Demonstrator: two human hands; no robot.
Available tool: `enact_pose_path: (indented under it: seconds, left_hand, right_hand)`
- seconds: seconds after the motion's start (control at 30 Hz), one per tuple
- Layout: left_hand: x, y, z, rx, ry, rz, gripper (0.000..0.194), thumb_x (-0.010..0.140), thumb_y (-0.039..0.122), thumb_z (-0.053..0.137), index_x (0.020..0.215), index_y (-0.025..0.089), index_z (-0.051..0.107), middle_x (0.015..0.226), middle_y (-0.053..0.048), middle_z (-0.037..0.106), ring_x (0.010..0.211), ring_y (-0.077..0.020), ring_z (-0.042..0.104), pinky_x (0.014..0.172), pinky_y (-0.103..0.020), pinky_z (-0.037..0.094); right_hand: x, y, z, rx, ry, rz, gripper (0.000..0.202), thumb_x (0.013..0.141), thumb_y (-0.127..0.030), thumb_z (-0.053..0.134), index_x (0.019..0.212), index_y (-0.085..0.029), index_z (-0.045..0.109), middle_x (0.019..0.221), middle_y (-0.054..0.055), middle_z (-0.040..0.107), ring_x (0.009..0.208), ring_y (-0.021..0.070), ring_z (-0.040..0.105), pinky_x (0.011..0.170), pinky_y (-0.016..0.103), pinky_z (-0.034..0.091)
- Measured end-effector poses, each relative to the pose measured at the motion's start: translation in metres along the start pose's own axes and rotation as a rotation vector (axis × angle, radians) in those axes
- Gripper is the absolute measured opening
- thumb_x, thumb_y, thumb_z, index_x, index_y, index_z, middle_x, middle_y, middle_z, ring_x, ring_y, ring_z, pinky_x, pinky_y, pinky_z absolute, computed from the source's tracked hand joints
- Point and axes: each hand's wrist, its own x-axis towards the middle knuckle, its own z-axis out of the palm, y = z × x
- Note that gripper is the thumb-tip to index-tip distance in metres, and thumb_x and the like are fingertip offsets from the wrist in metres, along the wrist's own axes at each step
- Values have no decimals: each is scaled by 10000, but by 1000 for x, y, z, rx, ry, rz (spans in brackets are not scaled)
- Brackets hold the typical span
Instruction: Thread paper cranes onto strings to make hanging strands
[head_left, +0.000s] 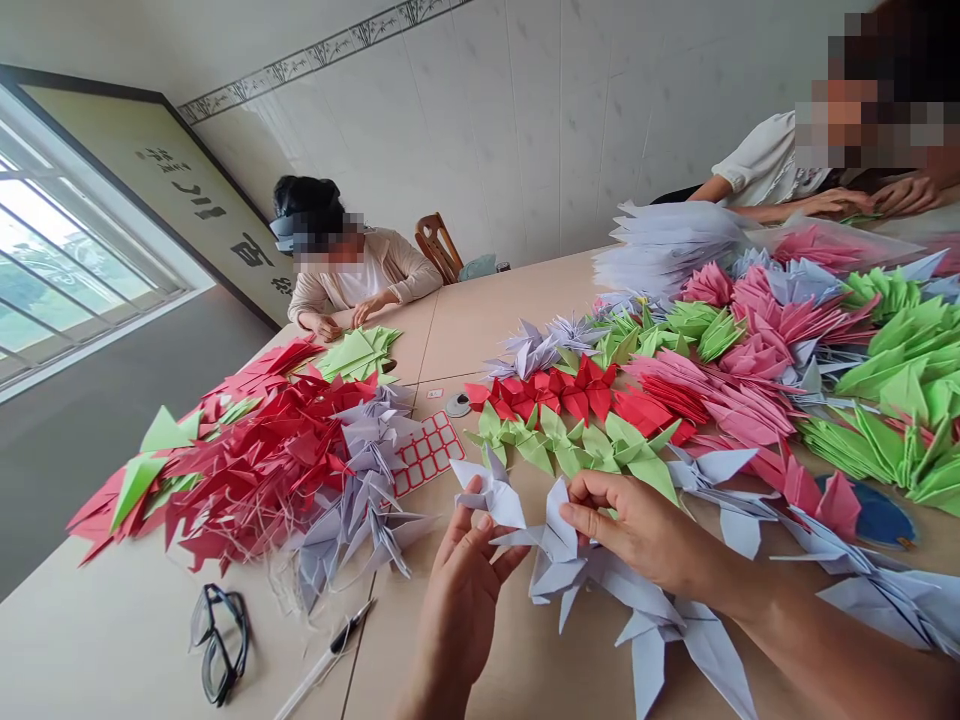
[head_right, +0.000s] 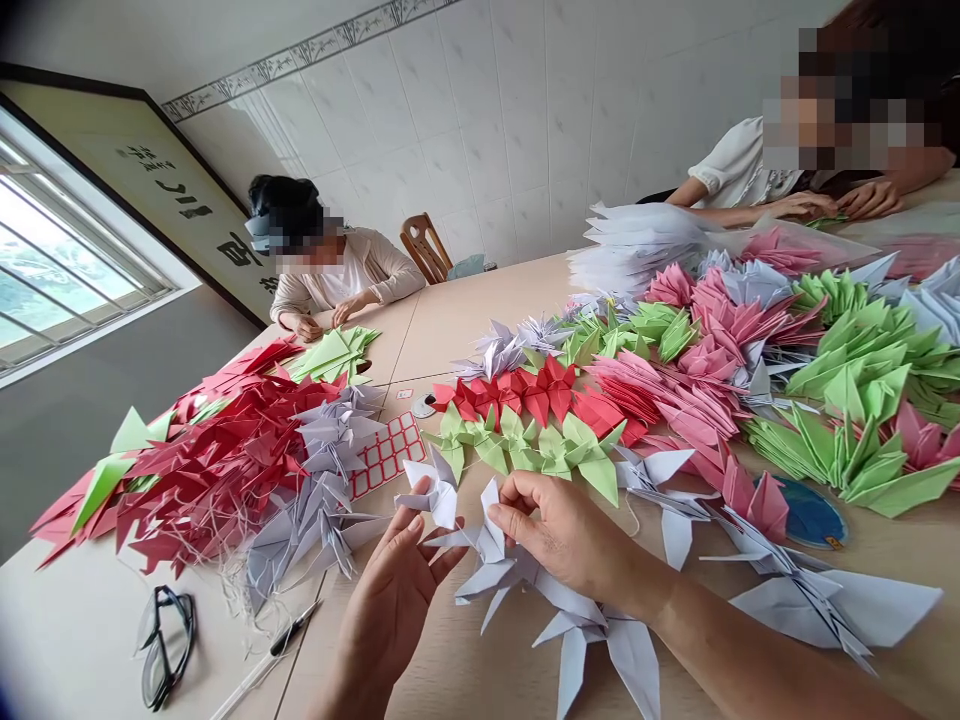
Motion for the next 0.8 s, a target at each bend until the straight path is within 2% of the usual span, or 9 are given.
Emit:
enact_pose_path:
  seconds: [0.1, 0.2, 0.3, 0.43, 0.57, 0.7, 0.8]
  left_hand:
    - [-1, 0, 3, 11, 2, 10, 643, 722, 242, 801, 1316, 249, 557, 1031, -43, 692, 824, -167, 669, 811, -349, 539]
    - [-1, 0, 4, 31, 21, 5, 757, 677, 175, 824, 1361, 256, 509, 999, -29, 695, 768, -135, 665, 796, -303, 524]
    - [0, 0, 2, 37, 31, -5, 821, 681, 179, 819, 1411, 245, 447, 938, -24, 700, 756, -134, 668, 784, -283, 509]
    - [1, 1, 2, 48, 51, -2, 797, 685, 174, 816, 1399, 231, 469, 905, -16, 696, 711, -118, 647, 752, -269, 503]
    - [-1, 2, 5, 70, 77, 8, 721, 664, 181, 827, 1330, 242, 556, 868, 7, 682, 656, -90, 606, 736, -251, 495]
    - [-2, 1, 6, 89, 55, -3, 740, 651, 176, 825, 1338, 231, 553, 850, -6, 686, 681, -117, 623, 754, -274, 494]
    - [-1, -1, 4, 96, 34, -11, 763, 656, 151, 814, 1360, 214, 527, 862, -24, 695, 689, -129, 630, 742, -277, 490]
  right_hand:
    - [-2, -3, -1, -11, -15, -8, 265, 943, -386, 531, 777, -192, 602, 731, -1, 645, 716, 161, 598, 689, 268, 471]
    - [-4, -8, -3, 52, -117, 18, 256, 925, -418, 578, 841, -183, 634, 784, 6, 673, 766, 167, 617, 726, 263, 474]
    - [-6, -11, -4, 103, -224, 33, 335, 920, -496, 574, 869, -172, 643, 813, 19, 681, 779, 166, 616, 727, 262, 472]
    - [-7, -7, -3, 105, -222, 25, 433, 951, -556, 486, 850, -163, 636, 793, 29, 664, 753, 158, 599, 708, 270, 474]
    - [-6, 1, -1, 238, -223, 4, 483, 978, -583, 388, 956, -159, 619, 822, 35, 643, 736, 152, 626, 701, 279, 509]
    - [-6, 3, 4, 106, -186, 64, 319, 944, -490, 537, 1049, -202, 626, 812, -2, 625, 682, 133, 597, 628, 243, 482]
    - [-6, 0, 7, -65, -176, 24, 185, 924, -355, 593, 1025, -218, 665, 809, -11, 617, 724, 142, 571, 643, 236, 458]
